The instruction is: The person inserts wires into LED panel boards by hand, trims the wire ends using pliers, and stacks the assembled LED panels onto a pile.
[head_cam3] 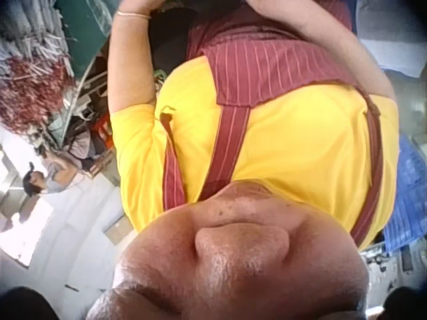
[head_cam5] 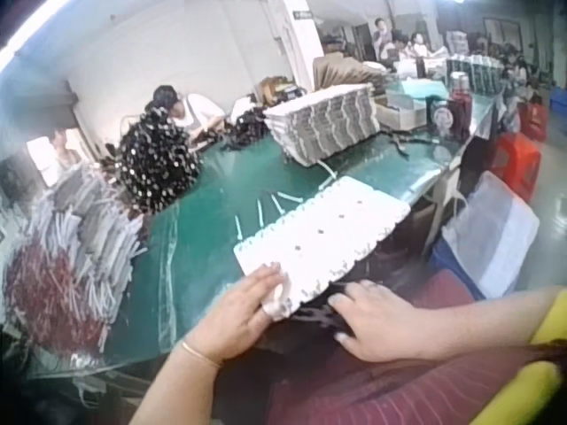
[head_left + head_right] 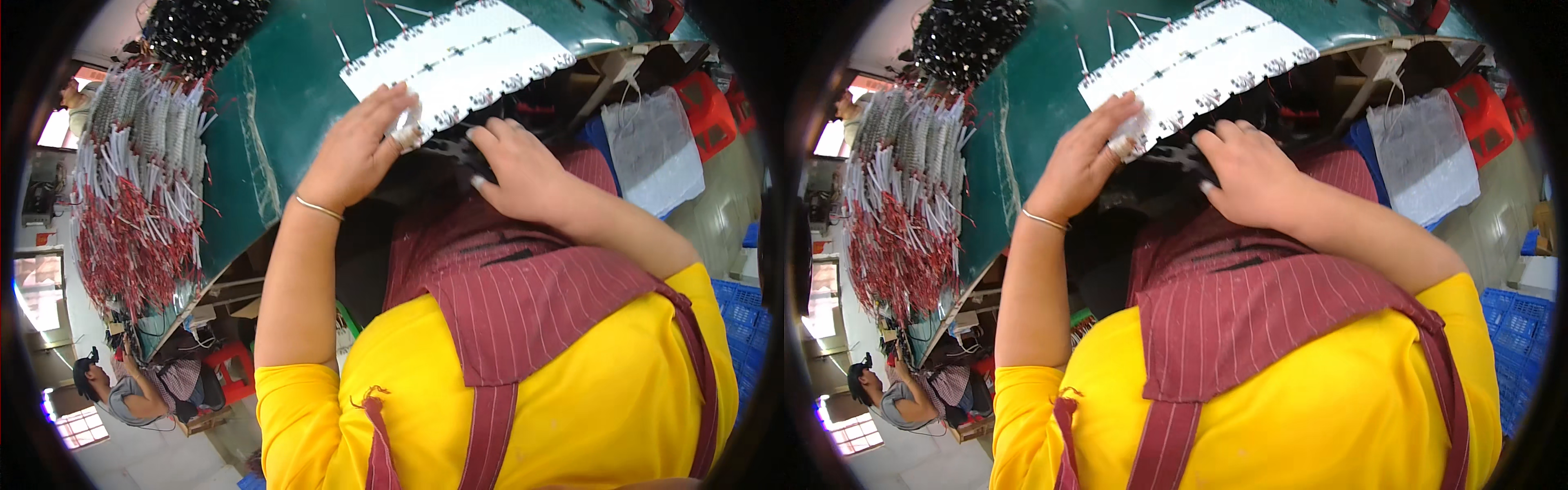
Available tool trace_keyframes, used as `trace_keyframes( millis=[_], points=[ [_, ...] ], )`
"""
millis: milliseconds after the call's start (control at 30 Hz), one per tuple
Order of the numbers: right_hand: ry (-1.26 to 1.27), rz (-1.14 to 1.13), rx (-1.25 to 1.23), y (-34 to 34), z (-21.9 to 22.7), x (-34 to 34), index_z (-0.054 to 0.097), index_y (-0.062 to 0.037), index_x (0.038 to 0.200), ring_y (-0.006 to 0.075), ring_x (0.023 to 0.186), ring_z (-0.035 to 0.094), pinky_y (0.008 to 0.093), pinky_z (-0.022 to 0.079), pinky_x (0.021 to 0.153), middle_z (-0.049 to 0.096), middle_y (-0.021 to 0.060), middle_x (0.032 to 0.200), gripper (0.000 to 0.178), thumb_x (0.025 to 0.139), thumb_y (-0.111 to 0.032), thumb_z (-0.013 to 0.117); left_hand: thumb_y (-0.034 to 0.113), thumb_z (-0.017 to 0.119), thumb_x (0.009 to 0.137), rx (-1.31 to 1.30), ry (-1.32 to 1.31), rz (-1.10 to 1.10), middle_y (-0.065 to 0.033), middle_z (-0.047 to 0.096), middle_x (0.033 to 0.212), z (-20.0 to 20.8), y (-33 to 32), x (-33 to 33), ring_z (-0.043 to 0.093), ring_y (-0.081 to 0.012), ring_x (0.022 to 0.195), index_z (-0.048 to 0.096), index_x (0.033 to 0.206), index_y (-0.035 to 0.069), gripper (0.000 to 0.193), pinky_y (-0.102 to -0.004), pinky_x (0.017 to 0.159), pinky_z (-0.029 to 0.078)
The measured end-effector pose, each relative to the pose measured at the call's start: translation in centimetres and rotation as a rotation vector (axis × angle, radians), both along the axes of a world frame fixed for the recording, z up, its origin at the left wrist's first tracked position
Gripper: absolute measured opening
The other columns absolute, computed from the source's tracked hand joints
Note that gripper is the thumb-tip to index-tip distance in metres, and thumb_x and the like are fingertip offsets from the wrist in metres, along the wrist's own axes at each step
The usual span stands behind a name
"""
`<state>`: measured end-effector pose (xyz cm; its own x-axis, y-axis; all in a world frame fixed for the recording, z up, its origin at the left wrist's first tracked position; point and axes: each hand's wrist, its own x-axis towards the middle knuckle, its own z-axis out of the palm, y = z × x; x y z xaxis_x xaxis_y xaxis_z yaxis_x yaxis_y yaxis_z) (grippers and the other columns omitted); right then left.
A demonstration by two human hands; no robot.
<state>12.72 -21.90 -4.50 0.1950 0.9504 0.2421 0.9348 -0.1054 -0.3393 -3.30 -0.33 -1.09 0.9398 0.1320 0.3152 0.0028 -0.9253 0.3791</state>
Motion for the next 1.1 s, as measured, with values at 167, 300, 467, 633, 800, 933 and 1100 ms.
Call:
trace_keyframes(
  millis=[167,300,467,633,800,933,1100],
  points=[
    [-0.009,0.078,-0.178,0.9,0.4,0.0,0.057,0.0028,0.109,0.0397,0.085,0.068,0.0461,0.056,0.079,0.067,0.0218,0.093,0.029,0.087,-0.014,0.065,0.022,0.060,0.100,0.044,0.023,0.059,-0.0154,0.055,0.148,-0.2,-0.7,0.6,0.052,-0.0353,0.136,0.059,0.139,0.011,0.041,-0.0414,0.112,0.043],
    [-0.060,0.061,-0.227,1.8,-0.1,0.4,0.058,0.0050,0.111,0.0394,0.083,0.070,0.0461,0.056,0.074,0.069,0.0234,0.091,0.030,0.085,-0.010,0.062,0.025,0.074,0.089,0.180,0.000,0.096,-0.0129,0.056,0.147,-0.8,-1.2,0.9,0.054,-0.0339,0.133,0.059,0.140,0.012,0.054,-0.0415,0.110,0.045],
    [-0.138,0.023,-0.330,3.9,-1.7,0.7,0.059,0.0050,0.117,0.0376,0.086,0.071,0.0468,0.057,0.074,0.072,0.0235,0.094,0.036,0.083,-0.008,0.061,0.032,0.086,0.075,0.233,-0.009,0.105,-0.0121,0.055,0.148,-0.9,-2.5,1.1,0.053,-0.0341,0.133,0.057,0.142,0.012,0.076,-0.0425,0.111,0.044],
    [-0.075,-0.019,-0.378,-0.1,-0.9,1.9,0.059,0.0035,0.115,0.0380,0.089,0.070,0.0461,0.056,0.079,0.070,0.0223,0.096,0.033,0.085,-0.011,0.063,0.033,0.086,0.075,0.201,0.014,0.113,-0.0138,0.055,0.147,-0.3,-2.3,0.7,0.052,-0.0347,0.134,0.057,0.141,0.011,0.076,-0.0424,0.110,0.044],
    [-0.213,-0.064,0.119,-3.0,-0.2,3.0,0.055,0.0032,0.110,0.0405,0.091,0.066,0.0438,0.054,0.086,0.065,0.0179,0.095,0.034,0.086,-0.015,0.070,0.037,0.065,0.096,0.147,-0.003,0.165,-0.0172,0.050,0.151,-0.6,-2.1,2.5,0.048,-0.0375,0.139,0.057,0.142,0.013,0.053,-0.0418,0.112,0.041],
    [-0.105,-0.054,-0.205,-2.7,0.3,2.4,0.054,0.0016,0.103,0.0390,0.088,0.068,0.0458,0.055,0.080,0.067,0.0209,0.094,0.019,0.088,-0.007,0.062,0.039,0.059,0.101,0.177,0.031,0.221,-0.0164,0.044,0.158,-2.1,-2.9,3.9,0.039,-0.0414,0.146,0.056,0.145,0.015,0.050,-0.0494,0.118,0.033],
    [-0.110,-0.061,-0.295,-0.3,0.4,2.6,0.058,0.0029,0.104,0.0394,0.088,0.070,0.0481,0.056,0.079,0.069,0.0232,0.094,0.019,0.087,-0.005,0.059,0.048,0.066,0.095,0.322,0.015,0.242,-0.0182,0.044,0.157,-2.5,-3.8,4.1,0.038,-0.0439,0.146,0.052,0.148,0.014,0.065,-0.0559,0.118,0.030]
  ],
)
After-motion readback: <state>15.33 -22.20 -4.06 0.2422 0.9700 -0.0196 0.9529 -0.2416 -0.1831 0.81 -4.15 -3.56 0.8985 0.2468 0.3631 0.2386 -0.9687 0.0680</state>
